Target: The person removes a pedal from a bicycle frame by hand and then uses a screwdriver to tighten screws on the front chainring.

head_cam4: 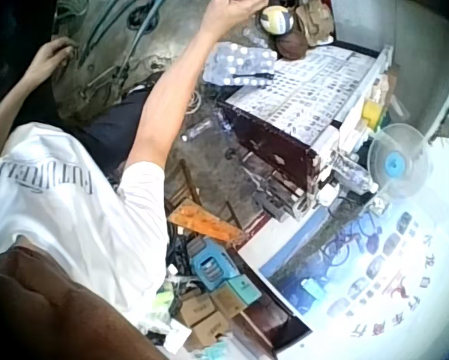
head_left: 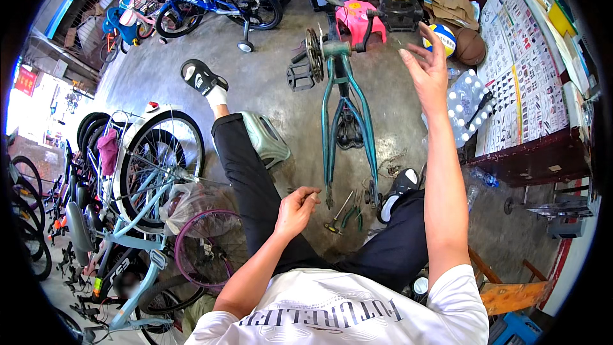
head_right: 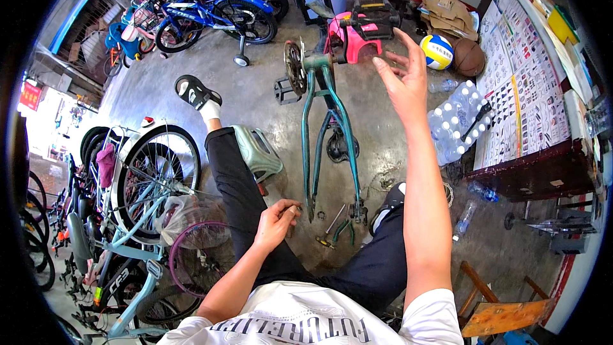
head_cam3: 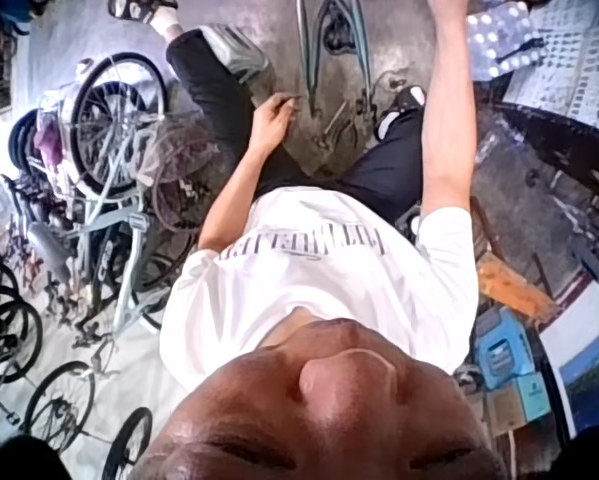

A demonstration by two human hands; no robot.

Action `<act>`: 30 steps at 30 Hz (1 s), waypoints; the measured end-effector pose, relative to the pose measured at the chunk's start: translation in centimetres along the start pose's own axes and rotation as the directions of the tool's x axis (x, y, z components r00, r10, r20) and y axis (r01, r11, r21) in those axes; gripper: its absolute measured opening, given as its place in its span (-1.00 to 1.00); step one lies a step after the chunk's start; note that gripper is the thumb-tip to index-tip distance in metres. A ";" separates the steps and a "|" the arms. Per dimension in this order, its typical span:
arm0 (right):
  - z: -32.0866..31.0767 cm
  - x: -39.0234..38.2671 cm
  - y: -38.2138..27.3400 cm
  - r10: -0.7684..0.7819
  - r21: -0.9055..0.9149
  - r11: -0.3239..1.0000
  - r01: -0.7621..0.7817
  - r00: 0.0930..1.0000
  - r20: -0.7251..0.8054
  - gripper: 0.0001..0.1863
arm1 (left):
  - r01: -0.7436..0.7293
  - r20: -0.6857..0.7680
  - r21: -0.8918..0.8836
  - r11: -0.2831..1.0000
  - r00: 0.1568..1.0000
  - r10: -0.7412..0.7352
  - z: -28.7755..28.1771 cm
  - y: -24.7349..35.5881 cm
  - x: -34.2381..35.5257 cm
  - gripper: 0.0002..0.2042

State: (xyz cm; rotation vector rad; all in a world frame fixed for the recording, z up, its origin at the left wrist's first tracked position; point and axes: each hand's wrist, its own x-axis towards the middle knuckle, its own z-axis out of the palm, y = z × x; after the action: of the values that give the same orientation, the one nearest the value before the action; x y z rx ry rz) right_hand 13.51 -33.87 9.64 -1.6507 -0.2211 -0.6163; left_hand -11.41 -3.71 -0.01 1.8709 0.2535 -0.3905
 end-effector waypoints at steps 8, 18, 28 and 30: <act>1.5 0.6 1.1 0.034 0.085 0.996 -0.036 0.999 0.031 -0.24 | 0.019 0.030 0.015 1.000 0.999 -0.020 0.8 -0.1 -0.2 -0.74; 1.6 -0.1 2.9 0.123 -0.085 0.988 -0.125 0.992 -0.025 -0.32 | 0.020 0.015 0.013 1.000 1.000 -0.020 0.4 -1.5 -0.2 -0.72; 2.5 -1.8 2.9 0.088 -0.347 0.936 -0.056 0.993 0.077 -0.37 | -0.114 -0.080 0.072 0.991 0.990 0.119 1.0 -1.2 1.0 -0.67; 2.4 -2.3 2.6 0.085 -0.359 0.932 -0.045 0.992 0.096 -0.38 | -0.128 -0.066 0.038 0.991 0.989 0.131 1.5 -1.7 1.5 -0.66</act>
State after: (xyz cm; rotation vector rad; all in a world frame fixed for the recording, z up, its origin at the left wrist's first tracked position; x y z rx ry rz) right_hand 13.44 -31.60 6.09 -2.0385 -0.1384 -0.5365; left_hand -10.88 -4.58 -2.51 1.9247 0.1712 -0.2436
